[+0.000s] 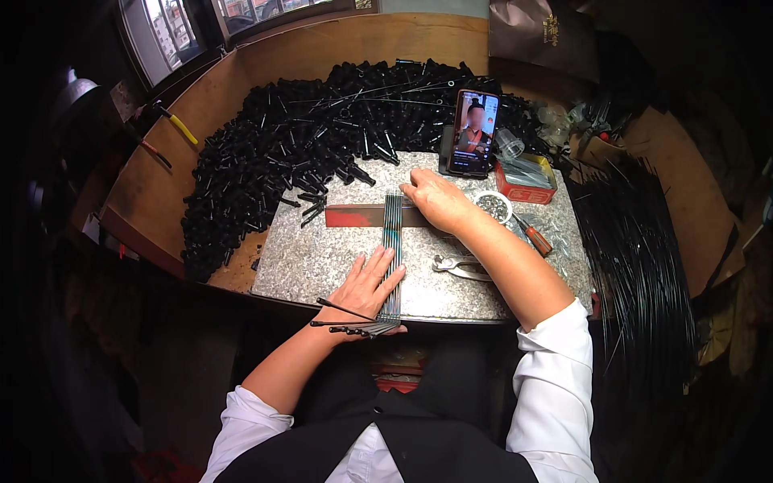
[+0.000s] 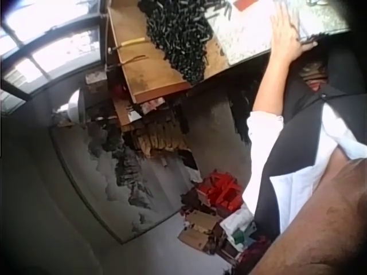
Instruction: Bundling and assembling black wire components using pliers and measuring against a fixed ruler.
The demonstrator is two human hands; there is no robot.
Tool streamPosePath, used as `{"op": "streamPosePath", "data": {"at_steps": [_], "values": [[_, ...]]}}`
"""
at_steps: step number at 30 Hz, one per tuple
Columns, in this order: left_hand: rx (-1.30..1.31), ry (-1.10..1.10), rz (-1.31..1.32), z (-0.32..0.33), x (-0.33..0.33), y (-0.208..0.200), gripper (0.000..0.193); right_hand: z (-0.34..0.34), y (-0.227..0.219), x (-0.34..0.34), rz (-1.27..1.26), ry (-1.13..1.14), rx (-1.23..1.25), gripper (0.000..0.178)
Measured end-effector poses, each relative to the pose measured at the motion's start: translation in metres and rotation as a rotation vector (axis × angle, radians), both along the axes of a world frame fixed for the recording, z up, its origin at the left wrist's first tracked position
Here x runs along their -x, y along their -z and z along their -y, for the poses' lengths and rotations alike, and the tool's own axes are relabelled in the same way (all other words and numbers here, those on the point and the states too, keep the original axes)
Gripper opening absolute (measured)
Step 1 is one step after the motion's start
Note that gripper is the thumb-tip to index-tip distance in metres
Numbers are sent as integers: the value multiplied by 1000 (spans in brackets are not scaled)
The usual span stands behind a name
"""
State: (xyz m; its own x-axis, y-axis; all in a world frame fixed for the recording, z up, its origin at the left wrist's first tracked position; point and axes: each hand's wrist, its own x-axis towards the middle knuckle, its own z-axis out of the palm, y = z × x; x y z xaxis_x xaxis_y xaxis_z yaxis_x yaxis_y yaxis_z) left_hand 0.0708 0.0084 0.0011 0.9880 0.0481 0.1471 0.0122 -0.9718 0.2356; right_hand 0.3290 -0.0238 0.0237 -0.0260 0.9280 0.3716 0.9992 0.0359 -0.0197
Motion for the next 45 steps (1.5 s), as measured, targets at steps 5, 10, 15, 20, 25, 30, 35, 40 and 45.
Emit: {"op": "streamPosePath", "data": {"at_steps": [5, 10, 15, 20, 25, 30, 35, 40, 45], "values": [[-9, 0, -4, -3, 2, 2, 106, 8, -7, 3, -141, -37, -42, 41], [-7, -1, 41, -3, 5, 5, 105, 51, -30, -37, 85, 303, -152, 37], [-15, 4, 54, -4, 1, 7, 104, 95, -38, -119, 156, 650, -16, 16], [-42, 5, 28, -2, 1, 5, 106, 103, -28, -159, -74, 745, 253, 22], [-25, 1, 19, -3, 3, 5, 108, 93, -33, -149, -56, 697, 369, 19], [-13, 2, 20, -3, 2, 6, 108, 100, -18, -151, 98, 643, 191, 8], [-13, 3, 22, -3, 3, 5, 109, 109, -14, -149, 119, 576, 117, 12], [-41, 13, 113, -4, 3, 8, 96, 116, -16, -140, 157, 514, -105, 8], [-25, 33, 85, -1, 5, -1, 102, 122, -37, -115, 28, 511, -378, 5]]}}
